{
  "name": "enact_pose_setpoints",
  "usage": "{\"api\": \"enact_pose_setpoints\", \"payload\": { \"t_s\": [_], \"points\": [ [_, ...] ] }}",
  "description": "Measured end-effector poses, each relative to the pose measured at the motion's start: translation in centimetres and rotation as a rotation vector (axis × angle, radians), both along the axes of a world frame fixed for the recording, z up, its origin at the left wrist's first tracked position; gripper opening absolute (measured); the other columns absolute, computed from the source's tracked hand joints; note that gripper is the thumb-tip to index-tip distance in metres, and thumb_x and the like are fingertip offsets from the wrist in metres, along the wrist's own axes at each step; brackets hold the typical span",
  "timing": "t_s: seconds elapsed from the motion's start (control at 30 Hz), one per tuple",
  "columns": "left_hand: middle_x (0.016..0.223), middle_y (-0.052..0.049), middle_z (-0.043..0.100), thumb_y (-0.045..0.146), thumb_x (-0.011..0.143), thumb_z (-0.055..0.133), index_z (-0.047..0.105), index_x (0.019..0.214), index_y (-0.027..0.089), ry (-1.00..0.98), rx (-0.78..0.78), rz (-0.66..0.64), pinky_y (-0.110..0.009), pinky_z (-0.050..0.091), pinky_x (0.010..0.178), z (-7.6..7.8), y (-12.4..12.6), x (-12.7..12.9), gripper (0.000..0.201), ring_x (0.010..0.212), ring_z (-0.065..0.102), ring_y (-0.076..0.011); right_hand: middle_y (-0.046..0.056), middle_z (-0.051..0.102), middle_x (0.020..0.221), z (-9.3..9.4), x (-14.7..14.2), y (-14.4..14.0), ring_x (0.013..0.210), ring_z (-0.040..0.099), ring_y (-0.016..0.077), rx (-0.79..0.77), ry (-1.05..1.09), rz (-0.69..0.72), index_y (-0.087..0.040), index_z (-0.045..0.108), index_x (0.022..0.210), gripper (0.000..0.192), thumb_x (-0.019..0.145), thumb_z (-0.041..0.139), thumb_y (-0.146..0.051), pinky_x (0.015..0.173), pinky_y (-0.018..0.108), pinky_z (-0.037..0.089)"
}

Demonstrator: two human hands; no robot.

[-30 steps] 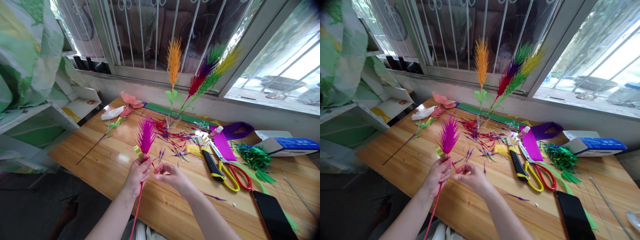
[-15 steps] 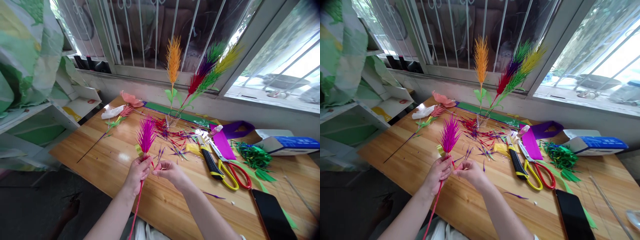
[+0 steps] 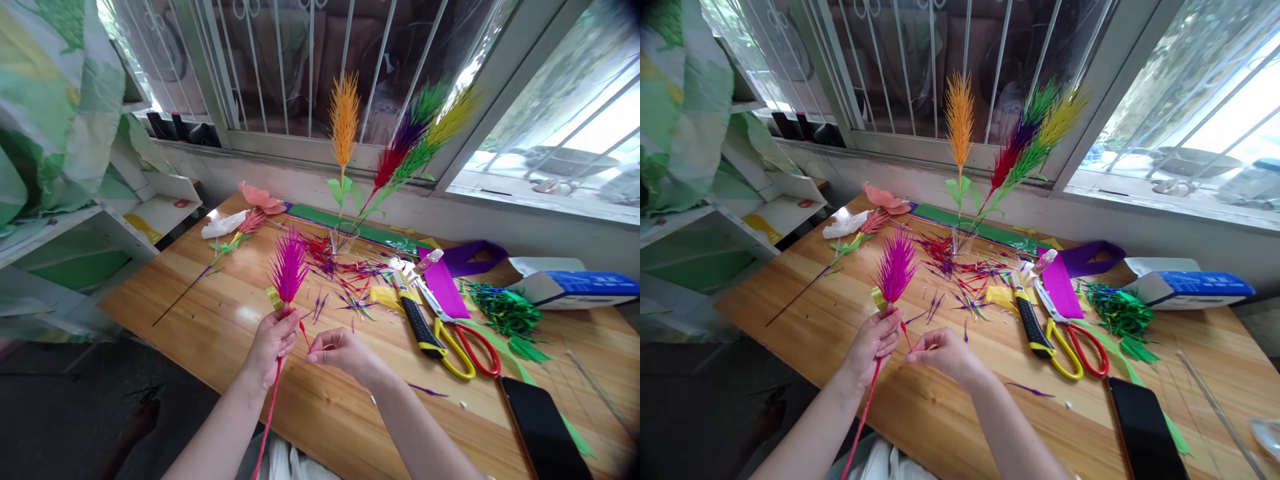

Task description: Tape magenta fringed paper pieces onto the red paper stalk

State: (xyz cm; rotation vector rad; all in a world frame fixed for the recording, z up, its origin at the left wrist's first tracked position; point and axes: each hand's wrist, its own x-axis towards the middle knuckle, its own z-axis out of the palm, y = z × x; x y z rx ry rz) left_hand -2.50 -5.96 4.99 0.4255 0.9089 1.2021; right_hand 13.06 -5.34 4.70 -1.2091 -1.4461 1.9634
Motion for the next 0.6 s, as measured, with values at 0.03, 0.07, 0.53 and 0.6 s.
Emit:
{"api": "enact_pose_setpoints", "payload": {
  "t_s": [0.03,0.07,0.53,0.6],
  "points": [
    [0.042,0.013,0.028,0.024,0.063,0.071,0.050,0.069,0.015,0.000,0.000,0.002,-0.011,0.010,0.029,0.0,0.0,0.0,0.023,0.031,0.015,0.0015,-0.005,0.052,0.051,-0.1,-0.1,-0.1,0.049,0.041,0.0081,0.004,-0.019,-0.009,-0.016,0.060,0.056,0.031,0.053,0.073,-0.043,0.053,0.023,0.031],
    [0.042,0.013,0.028,0.024,0.063,0.071,0.050,0.069,0.015,0.000,0.000,0.004,-0.011,0.010,0.029,0.0,-0.1,0.0,0.023,0.031,0.015,0.0015,-0.005,0.050,0.049,-0.3,-0.2,-0.1,0.048,0.039,0.0074,0.009,-0.036,-0.015,-0.015,0.058,0.055,0.032,0.053,0.073,-0.043,0.051,0.022,0.029],
    [0.043,0.013,0.027,0.023,0.063,0.070,0.051,0.069,0.016,-0.033,-0.014,-0.017,-0.011,0.009,0.029,0.6,0.0,-0.2,0.022,0.032,0.013,0.0016,0.007,0.054,0.101,0.5,2.4,-0.1,0.094,0.049,0.0184,0.629,-0.204,-0.111,-0.022,0.056,0.096,0.019,0.077,0.056,-0.023,0.081,0.033,0.041],
    [0.042,0.013,0.026,0.024,0.063,0.070,0.050,0.068,0.016,-0.043,-0.019,-0.039,-0.011,0.009,0.029,0.7,-0.1,0.0,0.022,0.032,0.013,0.0014,0.008,0.051,0.105,0.9,2.4,0.2,0.097,0.047,0.0184,1.004,-0.323,-0.066,-0.024,0.055,0.100,0.024,0.081,0.046,-0.013,0.082,0.035,0.040]
  ]
}}
